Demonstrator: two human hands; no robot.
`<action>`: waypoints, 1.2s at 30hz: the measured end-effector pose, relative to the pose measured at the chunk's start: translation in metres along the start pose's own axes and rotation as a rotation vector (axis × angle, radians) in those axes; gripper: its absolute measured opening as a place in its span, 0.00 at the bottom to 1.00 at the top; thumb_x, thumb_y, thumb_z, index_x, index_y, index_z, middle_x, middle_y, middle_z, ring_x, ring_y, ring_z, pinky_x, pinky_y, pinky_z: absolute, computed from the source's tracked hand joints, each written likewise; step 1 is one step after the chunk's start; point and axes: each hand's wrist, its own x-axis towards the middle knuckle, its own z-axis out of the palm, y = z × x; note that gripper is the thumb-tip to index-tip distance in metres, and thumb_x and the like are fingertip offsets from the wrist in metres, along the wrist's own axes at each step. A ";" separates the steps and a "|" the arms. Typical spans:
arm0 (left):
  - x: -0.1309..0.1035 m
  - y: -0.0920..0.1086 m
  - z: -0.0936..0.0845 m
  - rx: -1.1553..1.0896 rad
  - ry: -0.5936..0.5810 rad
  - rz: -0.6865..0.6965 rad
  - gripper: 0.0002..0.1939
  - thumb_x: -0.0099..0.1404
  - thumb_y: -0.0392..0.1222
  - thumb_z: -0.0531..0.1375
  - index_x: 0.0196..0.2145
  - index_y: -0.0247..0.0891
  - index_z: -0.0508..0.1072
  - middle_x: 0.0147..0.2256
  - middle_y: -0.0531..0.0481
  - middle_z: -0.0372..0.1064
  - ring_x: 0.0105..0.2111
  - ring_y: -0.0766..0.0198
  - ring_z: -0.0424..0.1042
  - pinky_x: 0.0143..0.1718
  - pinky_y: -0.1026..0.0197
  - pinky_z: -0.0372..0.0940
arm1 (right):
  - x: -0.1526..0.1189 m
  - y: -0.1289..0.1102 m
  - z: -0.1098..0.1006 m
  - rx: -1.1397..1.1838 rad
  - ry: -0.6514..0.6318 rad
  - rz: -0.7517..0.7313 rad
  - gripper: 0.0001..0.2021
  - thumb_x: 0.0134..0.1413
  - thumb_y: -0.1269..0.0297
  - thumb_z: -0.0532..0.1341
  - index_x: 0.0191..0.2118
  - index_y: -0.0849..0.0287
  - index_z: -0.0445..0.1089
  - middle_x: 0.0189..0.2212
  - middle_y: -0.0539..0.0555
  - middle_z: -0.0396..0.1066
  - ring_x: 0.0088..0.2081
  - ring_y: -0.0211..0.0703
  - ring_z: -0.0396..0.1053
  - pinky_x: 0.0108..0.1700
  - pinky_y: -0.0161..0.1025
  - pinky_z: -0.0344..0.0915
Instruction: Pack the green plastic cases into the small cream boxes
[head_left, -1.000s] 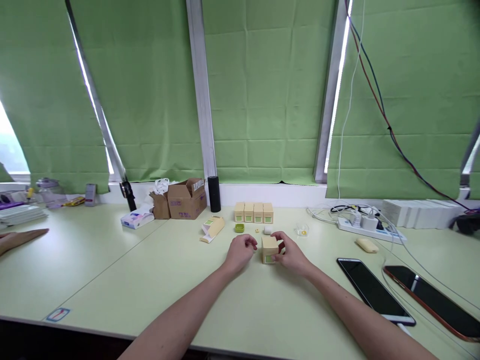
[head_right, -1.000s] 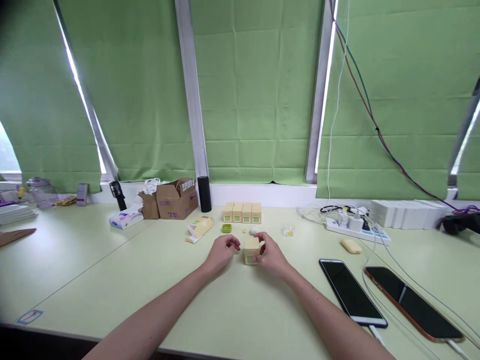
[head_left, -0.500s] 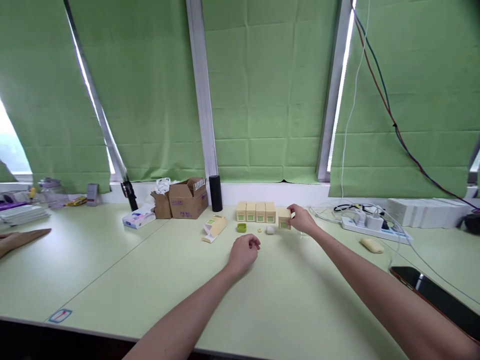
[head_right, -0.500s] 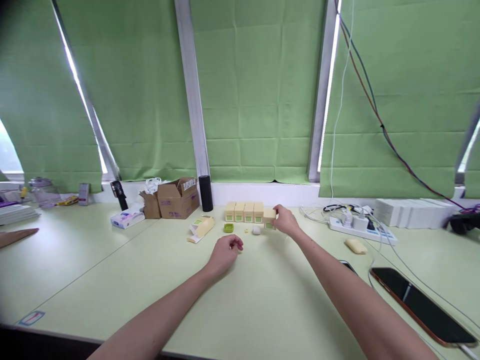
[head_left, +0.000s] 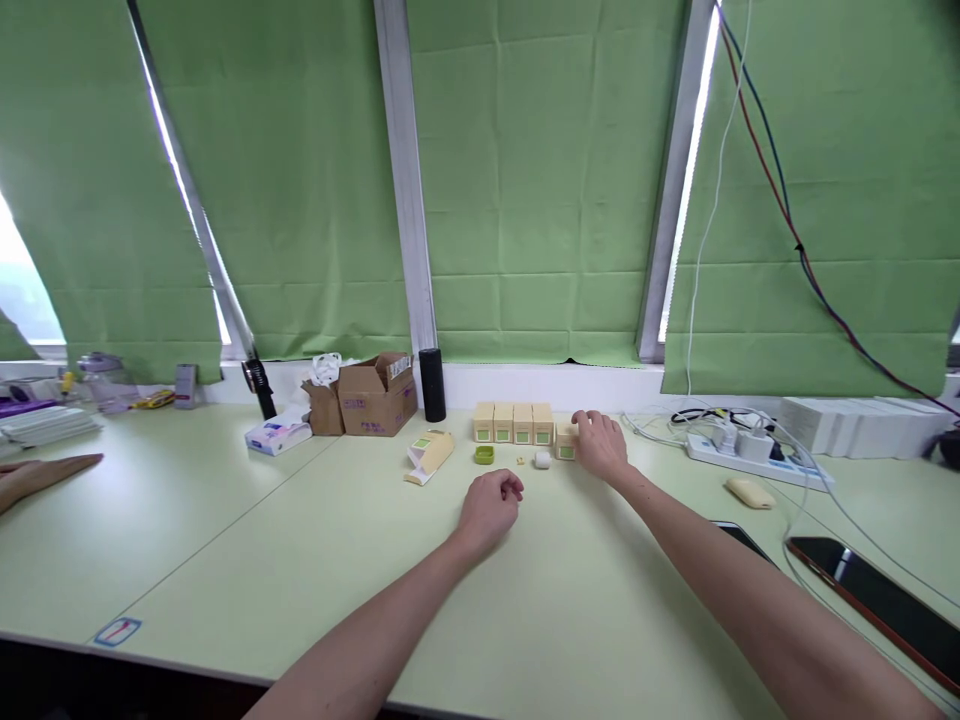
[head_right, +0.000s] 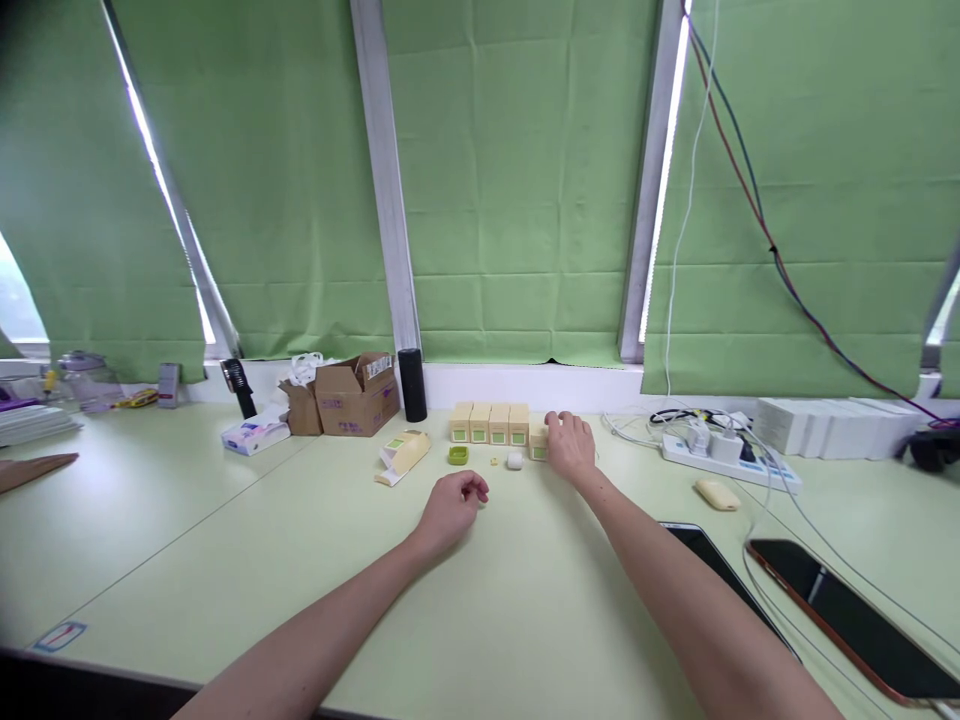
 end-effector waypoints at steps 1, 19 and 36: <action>0.000 0.000 0.000 -0.001 -0.001 0.005 0.13 0.57 0.27 0.56 0.32 0.38 0.78 0.32 0.48 0.79 0.32 0.61 0.74 0.34 0.63 0.63 | -0.005 -0.001 -0.002 -0.027 0.024 -0.053 0.20 0.59 0.75 0.57 0.57 0.58 0.66 0.63 0.65 0.62 0.61 0.56 0.59 0.60 0.48 0.50; -0.001 0.000 0.003 0.024 -0.015 0.027 0.13 0.59 0.28 0.55 0.32 0.38 0.78 0.32 0.49 0.79 0.31 0.62 0.74 0.33 0.63 0.62 | 0.005 -0.012 0.019 -0.231 -0.160 -0.208 0.21 0.57 0.80 0.57 0.54 0.60 0.71 0.60 0.65 0.59 0.54 0.54 0.68 0.53 0.45 0.57; -0.002 0.003 0.002 0.032 -0.020 0.022 0.14 0.58 0.27 0.56 0.33 0.39 0.79 0.32 0.49 0.80 0.32 0.61 0.74 0.34 0.63 0.64 | 0.036 -0.007 0.034 -0.063 -0.229 0.084 0.21 0.62 0.74 0.58 0.60 0.65 0.64 0.60 0.75 0.58 0.45 0.54 0.76 0.46 0.47 0.69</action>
